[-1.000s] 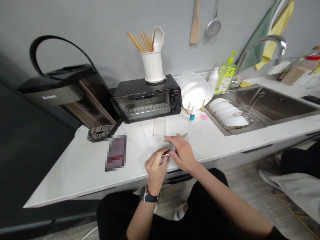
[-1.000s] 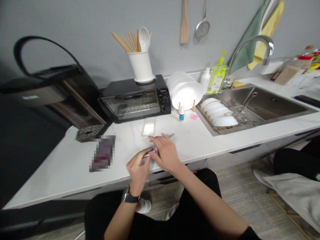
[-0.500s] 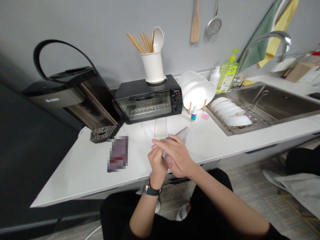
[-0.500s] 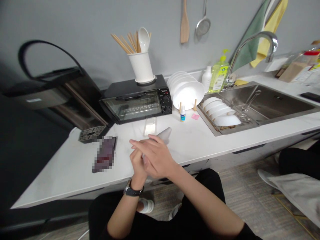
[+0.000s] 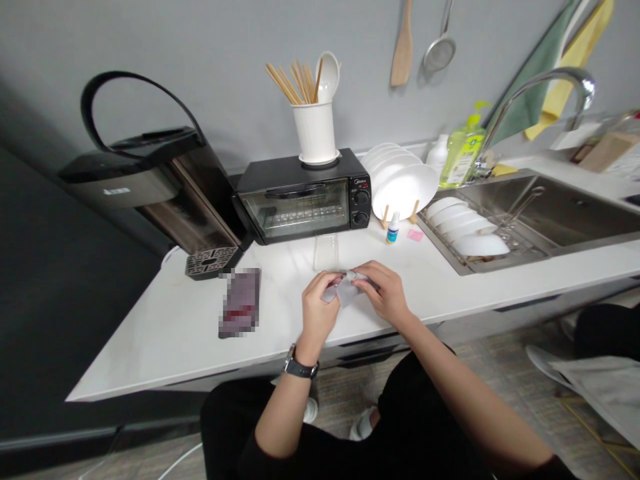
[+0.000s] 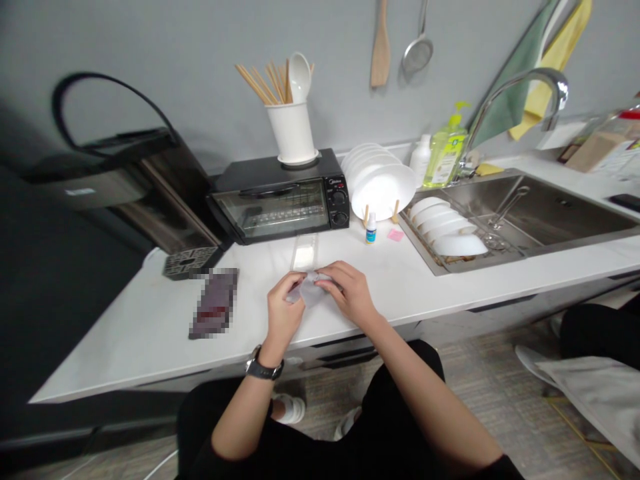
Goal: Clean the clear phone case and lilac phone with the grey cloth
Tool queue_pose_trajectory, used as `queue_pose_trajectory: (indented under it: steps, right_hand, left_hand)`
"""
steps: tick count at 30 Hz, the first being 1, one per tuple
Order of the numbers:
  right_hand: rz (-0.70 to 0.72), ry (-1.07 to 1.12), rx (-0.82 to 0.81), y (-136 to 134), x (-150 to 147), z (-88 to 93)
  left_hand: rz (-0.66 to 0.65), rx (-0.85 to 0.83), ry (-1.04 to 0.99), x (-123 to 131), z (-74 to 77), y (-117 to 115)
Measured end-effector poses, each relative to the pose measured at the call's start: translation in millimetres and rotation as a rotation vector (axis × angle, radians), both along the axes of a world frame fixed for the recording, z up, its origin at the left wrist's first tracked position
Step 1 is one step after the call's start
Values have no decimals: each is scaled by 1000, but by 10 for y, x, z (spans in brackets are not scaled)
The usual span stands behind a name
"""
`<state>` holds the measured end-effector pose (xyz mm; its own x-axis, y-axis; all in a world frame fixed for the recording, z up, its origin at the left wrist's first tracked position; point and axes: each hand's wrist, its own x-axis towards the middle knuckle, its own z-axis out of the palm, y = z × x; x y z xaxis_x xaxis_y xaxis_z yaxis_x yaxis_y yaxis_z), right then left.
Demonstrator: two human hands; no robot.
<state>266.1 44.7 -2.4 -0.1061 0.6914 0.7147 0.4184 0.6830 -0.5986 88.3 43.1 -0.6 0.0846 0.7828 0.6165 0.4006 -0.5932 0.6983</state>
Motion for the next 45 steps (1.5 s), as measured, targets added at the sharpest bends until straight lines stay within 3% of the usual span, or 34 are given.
queue_pose_trajectory:
  steps: [5, 8, 11, 14, 19, 24, 29, 34, 39, 45]
  right_hand:
    - [-109, 262, -206, 21, 110, -130]
    - [61, 351, -432, 104, 213, -219]
    - [136, 262, -599, 180, 281, -267]
    - [115, 205, -649, 205, 267, -278]
    - [344, 363, -751, 185, 194, -281]
    - [104, 192, -691, 157, 181, -247]
    - [340, 482, -761, 108, 108, -225]
    - [109, 224, -730, 142, 136, -235]
    - [362, 421, -760, 113, 130, -164]
    - [169, 257, -679, 131, 137, -208]
  left_hand:
    - [16, -233, 77, -186, -170, 75]
    - [-4, -299, 105, -285, -233, 53]
    - [-78, -364, 91, -332, -248, 1]
    - [-128, -461, 20, -352, -239, -33]
    - [-189, -566, -16, -386, -220, -34]
    - [-216, -609, -60, -400, -221, -34]
    - [-175, -594, -96, -390, -235, -43]
    - [-193, -602, -110, -393, -248, -45]
    - [-127, -585, -226, -367, -231, -41]
    - [-151, -590, -208, -348, -236, -51]
